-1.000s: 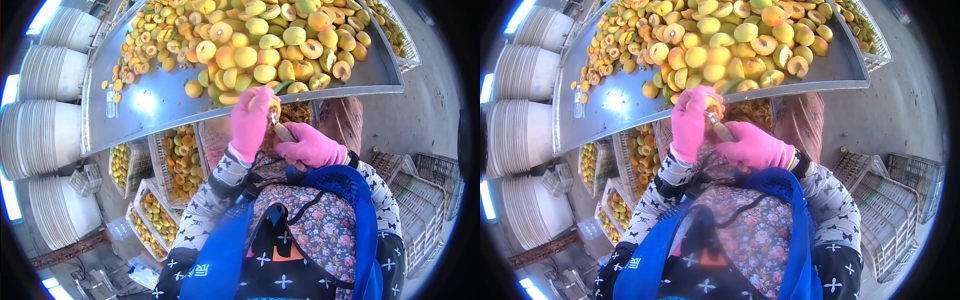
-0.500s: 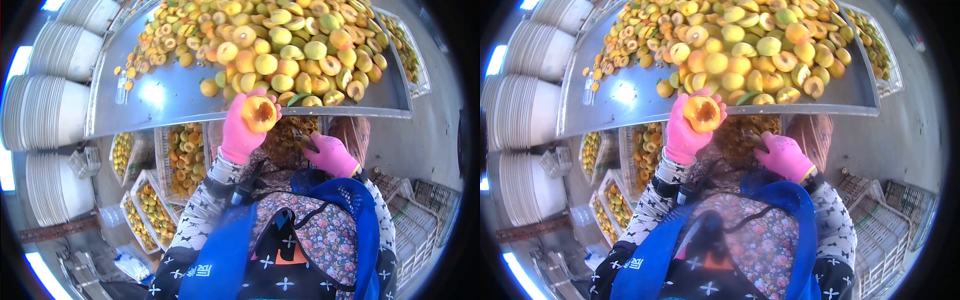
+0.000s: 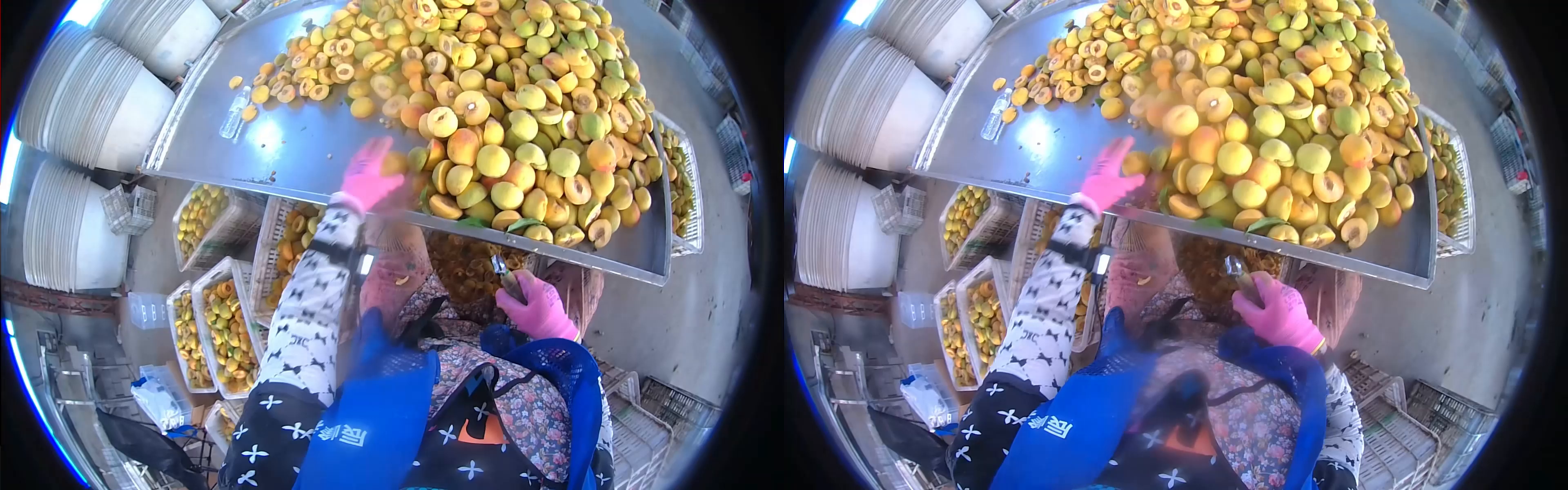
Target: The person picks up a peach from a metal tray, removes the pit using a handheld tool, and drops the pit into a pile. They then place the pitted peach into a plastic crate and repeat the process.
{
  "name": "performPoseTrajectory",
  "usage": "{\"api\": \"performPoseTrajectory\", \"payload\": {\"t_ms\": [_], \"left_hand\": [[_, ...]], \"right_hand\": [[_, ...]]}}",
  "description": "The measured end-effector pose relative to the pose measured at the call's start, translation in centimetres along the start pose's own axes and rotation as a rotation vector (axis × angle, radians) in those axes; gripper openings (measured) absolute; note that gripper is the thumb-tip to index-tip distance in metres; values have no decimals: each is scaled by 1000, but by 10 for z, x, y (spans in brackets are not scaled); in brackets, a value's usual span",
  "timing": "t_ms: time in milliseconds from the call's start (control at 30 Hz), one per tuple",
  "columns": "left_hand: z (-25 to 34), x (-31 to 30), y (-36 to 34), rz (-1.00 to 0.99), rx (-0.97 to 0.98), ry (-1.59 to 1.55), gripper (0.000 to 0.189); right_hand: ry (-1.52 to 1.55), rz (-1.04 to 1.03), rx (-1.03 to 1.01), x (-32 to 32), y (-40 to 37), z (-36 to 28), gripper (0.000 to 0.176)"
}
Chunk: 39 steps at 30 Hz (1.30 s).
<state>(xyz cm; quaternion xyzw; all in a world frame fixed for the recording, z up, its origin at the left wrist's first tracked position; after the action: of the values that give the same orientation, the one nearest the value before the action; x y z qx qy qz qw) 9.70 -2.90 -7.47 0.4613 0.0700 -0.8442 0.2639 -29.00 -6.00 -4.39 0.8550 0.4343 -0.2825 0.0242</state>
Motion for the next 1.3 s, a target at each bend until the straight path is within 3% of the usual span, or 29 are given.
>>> {"api": "performPoseTrajectory", "payload": {"t_ms": [100,133,233,300,400,500,600,700,767,867,933,1000,1100,1133,1167,1233,1267,1300], "left_hand": [[1,14,18,-115,-99,262,65],[-1,11,16,-85,-108,220,62],[22,4,-20,-379,-405,-1202,55],[69,-3,-61,-527,-421,-1680,52],[119,9,-92,-537,-505,-1952,53],[153,14,-106,-395,-465,-1865,51],[196,13,-109,-517,-261,-2030,47],[198,22,-110,-513,-306,-1996,43],[190,27,-114,-373,-246,-1586,42],[192,29,-115,-283,-242,-1361,44],[202,32,-120,-384,-315,-1546,45],[219,35,-126,-617,-430,-1925,45],[208,47,-130,-560,-424,-1810,41],[205,47,-128,-473,-430,-1797,41],[204,46,-124,-380,-435,-1786,40],[198,37,-116,-303,-437,-1828,40],[195,31,-111,-320,-428,-1892,40],[194,27,-109,-339,-423,-1954,39]], "right_hand": [[-40,-8,34,0,-7,-2,34],[-37,-14,59,-1,-8,-2,34],[43,29,-34,-5,-7,-12,32],[42,143,-191,-8,-3,-35,32],[-5,261,-372,-9,5,-61,33],[-52,351,-475,-11,9,-75,36],[-158,436,-469,-14,11,-77,32],[-183,472,-449,-15,9,-68,31],[-80,475,-369,-18,6,-61,35],[248,533,-191,-32,2,-66,37],[190,538,-242,-31,12,-64,36],[96,529,-293,-32,20,-61,34],[377,227,9,-25,33,-42,33],[454,177,-121,-18,31,-46,31],[547,-13,-110,-5,19,-50,30],[288,75,-266,-5,4,-67,28],[175,283,-374,-11,-1,-66,26],[64,360,-424,-13,2,-63,26]]}}
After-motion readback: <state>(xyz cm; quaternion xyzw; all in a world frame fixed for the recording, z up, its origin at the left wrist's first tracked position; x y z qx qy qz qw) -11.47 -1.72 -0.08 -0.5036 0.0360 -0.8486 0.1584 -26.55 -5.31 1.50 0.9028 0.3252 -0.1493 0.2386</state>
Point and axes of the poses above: each hand's wrist, its own y-axis towards the middle knuckle, its own x-axis out of the palm, z = x × y, the point moved 6 cm from there along y, towards the middle knuckle, and after that the axes turned 6 degrees about -x, right-handed, at the moved point
